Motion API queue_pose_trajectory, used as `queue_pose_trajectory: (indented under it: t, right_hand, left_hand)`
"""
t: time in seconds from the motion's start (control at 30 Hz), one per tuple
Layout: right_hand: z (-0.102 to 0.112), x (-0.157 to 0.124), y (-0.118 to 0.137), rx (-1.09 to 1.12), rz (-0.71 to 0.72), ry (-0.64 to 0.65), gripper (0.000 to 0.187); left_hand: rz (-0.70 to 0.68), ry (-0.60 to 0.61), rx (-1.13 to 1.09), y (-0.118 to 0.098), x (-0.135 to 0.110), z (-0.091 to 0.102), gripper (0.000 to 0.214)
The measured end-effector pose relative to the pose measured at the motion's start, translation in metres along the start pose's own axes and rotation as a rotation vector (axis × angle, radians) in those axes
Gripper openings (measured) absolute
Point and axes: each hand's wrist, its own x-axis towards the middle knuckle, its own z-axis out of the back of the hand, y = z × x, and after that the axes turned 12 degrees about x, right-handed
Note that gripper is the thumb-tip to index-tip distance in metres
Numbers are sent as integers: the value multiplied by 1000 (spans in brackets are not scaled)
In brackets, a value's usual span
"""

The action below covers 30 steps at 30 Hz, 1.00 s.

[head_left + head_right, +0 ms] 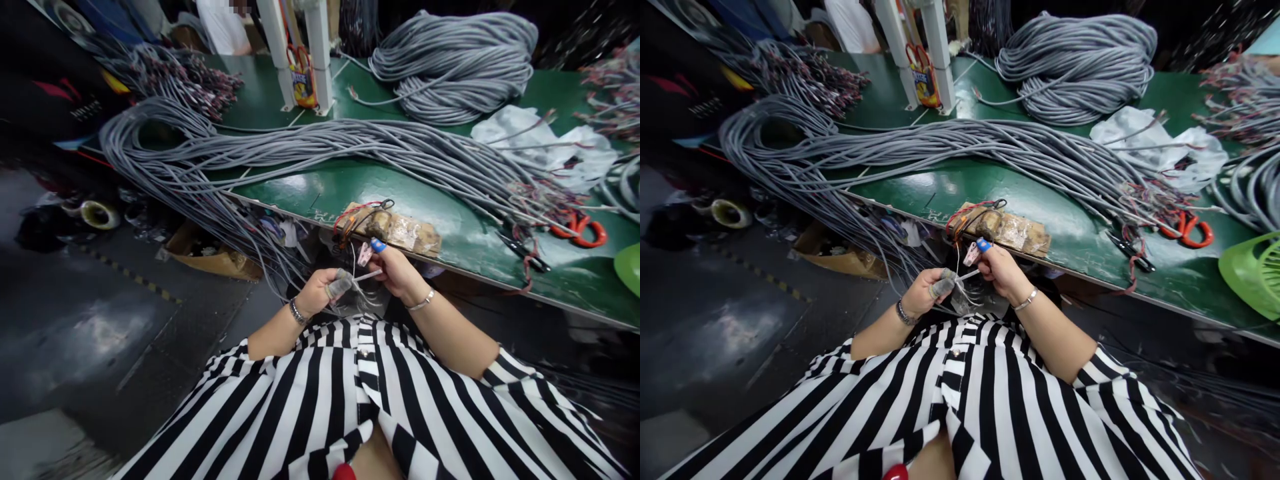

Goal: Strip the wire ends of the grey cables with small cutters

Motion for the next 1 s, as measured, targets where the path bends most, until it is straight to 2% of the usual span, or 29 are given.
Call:
queue_pose_trajectory:
  t: [0.23,0.37,0.47,0.63,0.8,0.9,1.0]
  right_hand:
    - [-1,5,-12,87,12,17,52]
    - [-3,8,-12,116,100,-1,50]
    - [-4,7,-12,124,101,-12,50]
    - [-2,5,-16,203,3,-44,54]
    - [7,0,-20,222,-101,-66,56]
    - [17,-8,-24,151,-81,-65,52]
    - [23,-22,-26,-23,10,78,44]
  left_hand:
    - [7,35,12,10,15,-1,43]
    - [31,71,48,11,17,-4,43]
    - [40,75,59,12,15,-6,43]
    - [53,64,45,9,2,-6,41]
    - [51,85,93,4,-22,-6,40]
    - [79,26,117,6,-36,-4,38]
    - [141,-80,91,10,-45,-2,36]
